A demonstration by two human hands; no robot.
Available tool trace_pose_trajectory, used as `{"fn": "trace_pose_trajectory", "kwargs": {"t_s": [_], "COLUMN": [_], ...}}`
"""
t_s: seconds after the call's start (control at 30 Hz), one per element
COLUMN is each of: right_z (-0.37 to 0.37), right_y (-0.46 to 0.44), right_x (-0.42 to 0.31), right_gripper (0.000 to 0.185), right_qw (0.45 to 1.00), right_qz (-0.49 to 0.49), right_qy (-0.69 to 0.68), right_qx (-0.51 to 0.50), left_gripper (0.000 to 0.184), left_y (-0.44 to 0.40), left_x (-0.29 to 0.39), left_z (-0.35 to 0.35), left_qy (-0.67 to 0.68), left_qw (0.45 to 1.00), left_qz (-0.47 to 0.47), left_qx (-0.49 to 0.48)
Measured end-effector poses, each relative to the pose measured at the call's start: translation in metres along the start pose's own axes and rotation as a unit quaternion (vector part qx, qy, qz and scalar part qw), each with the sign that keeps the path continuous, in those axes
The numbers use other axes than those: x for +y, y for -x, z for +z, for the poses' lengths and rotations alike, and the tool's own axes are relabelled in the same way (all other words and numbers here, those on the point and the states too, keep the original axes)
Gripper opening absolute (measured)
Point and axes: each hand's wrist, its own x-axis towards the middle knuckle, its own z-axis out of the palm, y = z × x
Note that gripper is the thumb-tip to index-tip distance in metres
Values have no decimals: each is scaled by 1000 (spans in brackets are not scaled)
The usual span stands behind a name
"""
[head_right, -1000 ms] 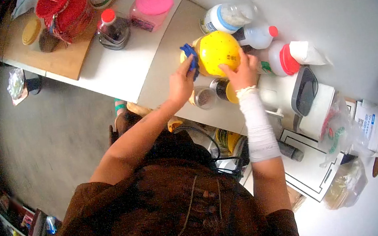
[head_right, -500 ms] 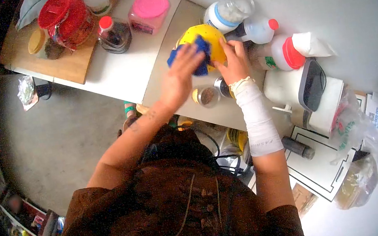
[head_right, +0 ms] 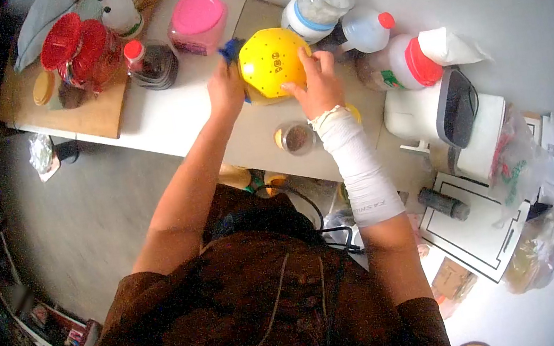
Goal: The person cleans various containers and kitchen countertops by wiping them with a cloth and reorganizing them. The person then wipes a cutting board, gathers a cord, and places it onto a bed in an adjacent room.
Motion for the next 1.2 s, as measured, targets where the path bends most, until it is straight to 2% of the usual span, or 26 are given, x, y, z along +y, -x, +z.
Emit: {"fn": "trace_pose_trajectory", "kwargs": {"t_s": [0.07, 0.1, 0.13, 0.3, 0.33, 0.37, 0.4, 0.43, 0.5, 0.53, 0.57, 0.63, 0.67, 0.7, 0.77, 0.8, 0.87, 0.9, 0.97, 1.07, 1.17, 1.2], "right_z": [8, 12, 12, 11, 15, 21, 22, 17, 20, 23, 22, 14, 9, 8, 20, 24, 30, 30, 30, 45, 52, 52], "right_y": [-1, 1, 4, 0, 0, 0, 1, 0, -2, 1, 2, 4, 9, 10, 10, 5, -19, -32, -56, -83, -92, -91], "right_x": [6, 10, 11, 7, 11, 16, 15, 11, 18, 22, 29, 47, 56, 74, 124, 148, 183, 187, 191, 207, 218, 224], "right_gripper": [72, 72, 72, 64, 64, 61, 58, 45, 37, 36, 36, 35, 39, 39, 42, 42, 42, 42, 43, 37, 28, 29], "right_qw": [999, 995, 995, 995, 995, 993, 991, 988, 986, 982, 981, 982, 984, 983, 958, 957, 875, 872, 781, 747, 721, 739], "right_qz": [-32, -63, -54, -53, -48, -60, -72, -17, -89, -126, -123, -49, 14, 16, 97, 95, 221, 217, 295, 284, 295, 311], "right_qy": [8, 21, 21, -27, -27, -18, -8, -130, -111, -56, -58, -182, -179, -183, -264, -269, -421, -429, -536, -598, -626, -596], "right_qx": [41, 74, 75, 80, 87, 98, 109, 82, 88, 130, 137, 7, -8, -1, 58, 62, 86, 89, 127, 66, 41, 52], "left_gripper": [29, 27, 26, 21, 31, 46, 61, 61, 59, 59, 57, 56, 54, 52, 51, 51, 48, 48, 46, 40, 28, 35], "left_y": [15, 24, 38, 84, 87, 91, 94, 98, 93, 93, 92, 89, 88, 87, 88, 90, 90, 90, 91, 94, 70, 69], "left_x": [-8, -5, 0, 41, 39, 40, 49, 55, 55, 53, 51, 49, 49, 49, 54, 58, 60, 61, 60, 55, 10, 21], "left_z": [-1, -1, -1, -16, -10, -4, -2, 7, 12, 12, 11, 8, 5, 3, -2, -5, -3, -3, -13, -37, -51, -46], "left_qy": [30, -1, -32, -52, -82, -106, -126, -143, -172, -172, -182, -195, -207, -219, -224, -238, -242, -249, -175, -94, 35, 25], "left_qw": [999, 1000, 998, 996, 988, 953, 929, 921, 910, 907, 900, 888, 883, 877, 873, 869, 867, 863, 906, 974, 998, 999], "left_qz": [12, -18, -51, -29, 129, 285, 341, 355, 375, 381, 394, 413, 418, 423, 427, 426, 429, 434, 375, 200, -24, 0], "left_qx": [-11, -16, -23, -64, -29, 5, -65, -68, -46, -51, -48, -47, -57, -68, -79, -86, -73, -72, -90, -47, -46, -27]}}
